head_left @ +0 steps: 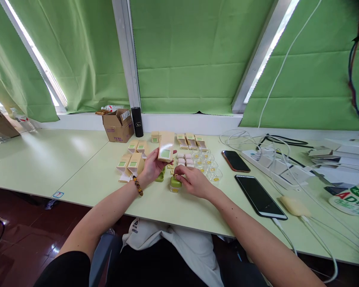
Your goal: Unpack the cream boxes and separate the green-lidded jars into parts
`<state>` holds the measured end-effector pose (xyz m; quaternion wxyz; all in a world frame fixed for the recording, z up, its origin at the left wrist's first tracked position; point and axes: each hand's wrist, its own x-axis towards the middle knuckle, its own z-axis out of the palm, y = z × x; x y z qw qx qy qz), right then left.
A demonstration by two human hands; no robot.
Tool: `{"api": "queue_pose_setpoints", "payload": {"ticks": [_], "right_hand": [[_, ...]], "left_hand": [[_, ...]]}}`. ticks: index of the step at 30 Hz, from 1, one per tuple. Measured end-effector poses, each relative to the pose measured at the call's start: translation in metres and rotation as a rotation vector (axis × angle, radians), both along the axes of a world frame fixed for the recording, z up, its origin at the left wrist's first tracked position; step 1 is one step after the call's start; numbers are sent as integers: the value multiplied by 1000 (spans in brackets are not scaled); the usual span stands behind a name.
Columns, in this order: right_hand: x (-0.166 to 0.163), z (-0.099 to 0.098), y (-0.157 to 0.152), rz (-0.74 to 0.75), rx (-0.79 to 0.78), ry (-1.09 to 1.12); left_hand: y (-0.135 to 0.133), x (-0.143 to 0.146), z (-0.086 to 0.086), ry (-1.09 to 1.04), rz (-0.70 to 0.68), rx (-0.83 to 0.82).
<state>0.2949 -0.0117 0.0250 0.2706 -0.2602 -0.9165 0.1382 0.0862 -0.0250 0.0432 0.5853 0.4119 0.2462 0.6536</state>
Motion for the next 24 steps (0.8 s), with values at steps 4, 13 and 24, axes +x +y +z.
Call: {"api": "queue_pose_setpoints", "payload": {"ticks": [4, 13, 24], "right_hand": [[-2, 4, -1, -67, -43, 265], [-13, 17, 1, -118, -442, 598], [-32, 43, 24, -73, -728, 828]], "left_hand": [[-2, 1, 2, 11, -46, 8], [2, 2, -11, 63, -42, 17], [-1, 4, -9, 235, 157, 202]]}}
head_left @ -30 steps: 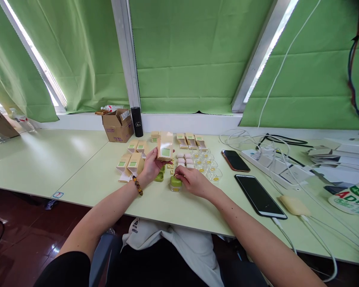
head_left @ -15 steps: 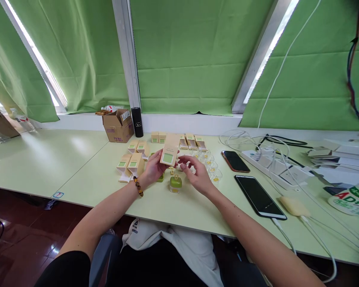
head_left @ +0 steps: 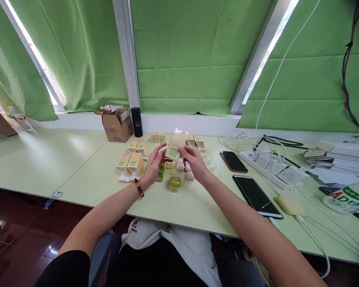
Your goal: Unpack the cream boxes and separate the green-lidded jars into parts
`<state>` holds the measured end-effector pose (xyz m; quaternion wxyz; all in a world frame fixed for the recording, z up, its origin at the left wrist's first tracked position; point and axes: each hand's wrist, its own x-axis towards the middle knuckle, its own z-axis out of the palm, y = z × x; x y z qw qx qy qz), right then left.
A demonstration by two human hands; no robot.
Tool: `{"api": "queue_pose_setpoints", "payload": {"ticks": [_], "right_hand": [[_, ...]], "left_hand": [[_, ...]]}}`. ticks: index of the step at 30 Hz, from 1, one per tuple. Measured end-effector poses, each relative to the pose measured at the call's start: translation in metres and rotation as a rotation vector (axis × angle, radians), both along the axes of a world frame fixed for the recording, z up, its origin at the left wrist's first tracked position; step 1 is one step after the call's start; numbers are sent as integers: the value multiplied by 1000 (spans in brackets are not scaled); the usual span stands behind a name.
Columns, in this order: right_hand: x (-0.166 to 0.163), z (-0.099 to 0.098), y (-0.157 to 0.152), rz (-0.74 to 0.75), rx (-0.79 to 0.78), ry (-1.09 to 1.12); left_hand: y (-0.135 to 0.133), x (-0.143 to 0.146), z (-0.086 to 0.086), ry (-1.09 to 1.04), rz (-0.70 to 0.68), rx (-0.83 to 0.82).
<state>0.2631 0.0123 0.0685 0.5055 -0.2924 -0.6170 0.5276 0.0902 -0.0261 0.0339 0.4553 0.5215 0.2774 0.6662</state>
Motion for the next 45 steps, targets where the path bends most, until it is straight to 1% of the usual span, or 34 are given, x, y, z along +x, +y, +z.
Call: {"api": "queue_pose_setpoints", "payload": {"ticks": [3, 6, 10, 15, 18, 22, 28, 33, 37, 39, 41, 45], "right_hand": [[-6, -4, 10, -6, -46, 27], [-11, -12, 14, -17, -50, 59], [-12, -20, 11, -78, 11, 64], [-12, -27, 9, -134, 89, 27], [-13, -31, 10, -145, 99, 26], [-15, -36, 12, -158, 116, 16], [-17, -36, 9, -157, 97, 17], [-17, -33, 7, -153, 68, 42], [-15, -35, 10, -166, 57, 55], [-15, -35, 12, -150, 36, 79], [-15, -35, 13, -122, 4, 98], [-16, -32, 11, -92, -43, 138]], "left_hand": [[-3, -2, 2, 64, 48, 83], [-4, -1, 1, 117, 68, 115], [-3, 1, -3, 177, 79, 118], [-3, 2, -5, 269, 91, 154], [-4, 2, -5, 261, 79, 152], [-4, 2, -5, 195, 57, 115], [-5, 3, -2, 146, 49, 87], [-7, 3, 0, 162, 45, 93], [-8, 3, -1, 194, 39, 112], [-9, 3, -1, 204, 33, 119], [-9, 3, -1, 237, 74, 132], [-10, 4, 1, 353, 288, 184]]}}
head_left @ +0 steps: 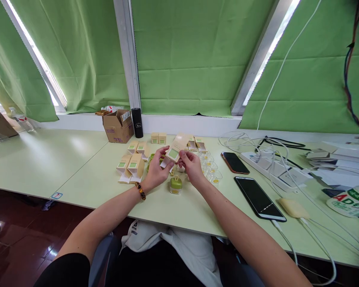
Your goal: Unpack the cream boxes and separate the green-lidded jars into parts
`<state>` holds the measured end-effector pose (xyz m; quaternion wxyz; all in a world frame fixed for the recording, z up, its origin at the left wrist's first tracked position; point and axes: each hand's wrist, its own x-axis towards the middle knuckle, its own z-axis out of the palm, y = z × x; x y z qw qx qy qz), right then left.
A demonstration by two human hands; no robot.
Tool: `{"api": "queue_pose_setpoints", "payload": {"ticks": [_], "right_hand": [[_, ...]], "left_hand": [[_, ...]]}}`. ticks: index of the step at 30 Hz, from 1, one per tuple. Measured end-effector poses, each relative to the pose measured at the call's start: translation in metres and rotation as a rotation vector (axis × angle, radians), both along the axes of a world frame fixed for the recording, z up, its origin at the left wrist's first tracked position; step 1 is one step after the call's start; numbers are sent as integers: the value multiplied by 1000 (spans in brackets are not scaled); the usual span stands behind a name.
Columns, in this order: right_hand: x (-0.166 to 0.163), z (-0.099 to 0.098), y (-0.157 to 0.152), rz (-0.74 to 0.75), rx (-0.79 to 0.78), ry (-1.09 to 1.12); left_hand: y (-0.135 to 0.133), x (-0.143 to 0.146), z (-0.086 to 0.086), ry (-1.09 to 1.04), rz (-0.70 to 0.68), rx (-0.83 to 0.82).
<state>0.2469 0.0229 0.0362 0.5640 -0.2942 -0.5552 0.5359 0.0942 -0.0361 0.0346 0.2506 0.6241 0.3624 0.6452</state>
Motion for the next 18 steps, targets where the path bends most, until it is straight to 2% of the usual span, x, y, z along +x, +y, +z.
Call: {"api": "queue_pose_setpoints", "payload": {"ticks": [3, 12, 18], "right_hand": [[-1, 1, -1, 9, -27, 44], [1, 3, 0, 72, -175, 143], [-1, 4, -4, 115, -198, 163]], "left_hand": [[0, -1, 0, 17, 66, 19], [5, -3, -10, 17, 21, -15], [12, -3, -13, -36, -18, -21]]}}
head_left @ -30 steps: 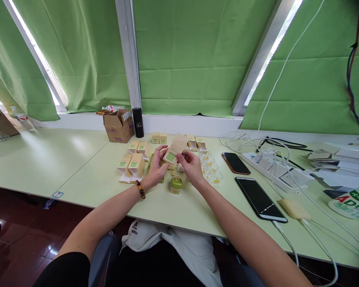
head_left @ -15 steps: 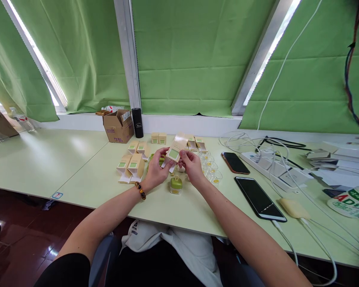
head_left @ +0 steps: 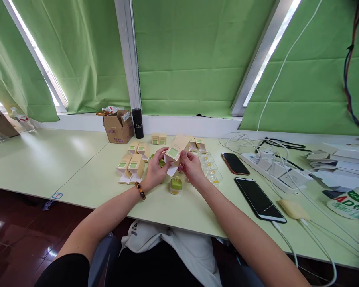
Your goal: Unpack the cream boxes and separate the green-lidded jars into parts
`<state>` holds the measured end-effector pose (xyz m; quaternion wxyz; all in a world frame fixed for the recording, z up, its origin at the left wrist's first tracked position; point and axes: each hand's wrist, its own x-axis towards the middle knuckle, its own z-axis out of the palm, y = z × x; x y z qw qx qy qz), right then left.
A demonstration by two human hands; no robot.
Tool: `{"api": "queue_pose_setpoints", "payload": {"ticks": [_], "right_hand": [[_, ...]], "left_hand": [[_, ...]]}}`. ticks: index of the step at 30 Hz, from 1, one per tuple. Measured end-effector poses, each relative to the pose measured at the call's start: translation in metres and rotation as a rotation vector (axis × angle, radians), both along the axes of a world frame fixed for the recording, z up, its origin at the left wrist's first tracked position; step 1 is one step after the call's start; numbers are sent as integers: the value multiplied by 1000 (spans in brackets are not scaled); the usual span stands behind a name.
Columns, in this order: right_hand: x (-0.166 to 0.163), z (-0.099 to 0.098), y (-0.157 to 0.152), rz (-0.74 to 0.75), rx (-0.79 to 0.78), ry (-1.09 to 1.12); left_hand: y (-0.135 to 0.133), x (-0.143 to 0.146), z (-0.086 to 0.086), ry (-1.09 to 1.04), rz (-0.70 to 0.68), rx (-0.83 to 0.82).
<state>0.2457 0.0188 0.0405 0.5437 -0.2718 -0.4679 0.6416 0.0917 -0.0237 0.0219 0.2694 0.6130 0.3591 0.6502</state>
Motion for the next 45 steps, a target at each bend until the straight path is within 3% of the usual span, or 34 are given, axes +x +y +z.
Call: {"api": "queue_pose_setpoints", "payload": {"ticks": [5, 10, 14, 20, 27, 32, 34, 36, 40, 43, 45], "right_hand": [[1, 0, 1, -16, -40, 10], [2, 1, 3, -22, -10, 38], [3, -2, 6, -141, 32, 9], [6, -1, 5, -247, 64, -28], [3, 2, 1, -229, 113, -85], [6, 9, -5, -127, 148, -41], [11, 14, -7, -153, 163, -44], [16, 17, -6, -214, 175, -81], [27, 13, -1, -259, 232, -213], [34, 3, -1, -258, 350, -324], [38, -3, -4, -245, 427, -353]], "left_hand": [[0, 1, 0, 12, -45, -35], [3, -2, 3, -165, -142, -125], [5, -5, 4, -273, -202, -213], [3, -6, 5, -222, -184, -229], [2, -4, 8, -173, -151, -273], [8, -5, 6, -242, -113, -310], [10, -8, 6, -235, -54, -254], [12, -14, 7, -140, 112, -121], [12, -30, 14, 291, 530, 369], [11, -41, 15, 549, 674, 677], [9, -46, 13, 663, 735, 738]]}}
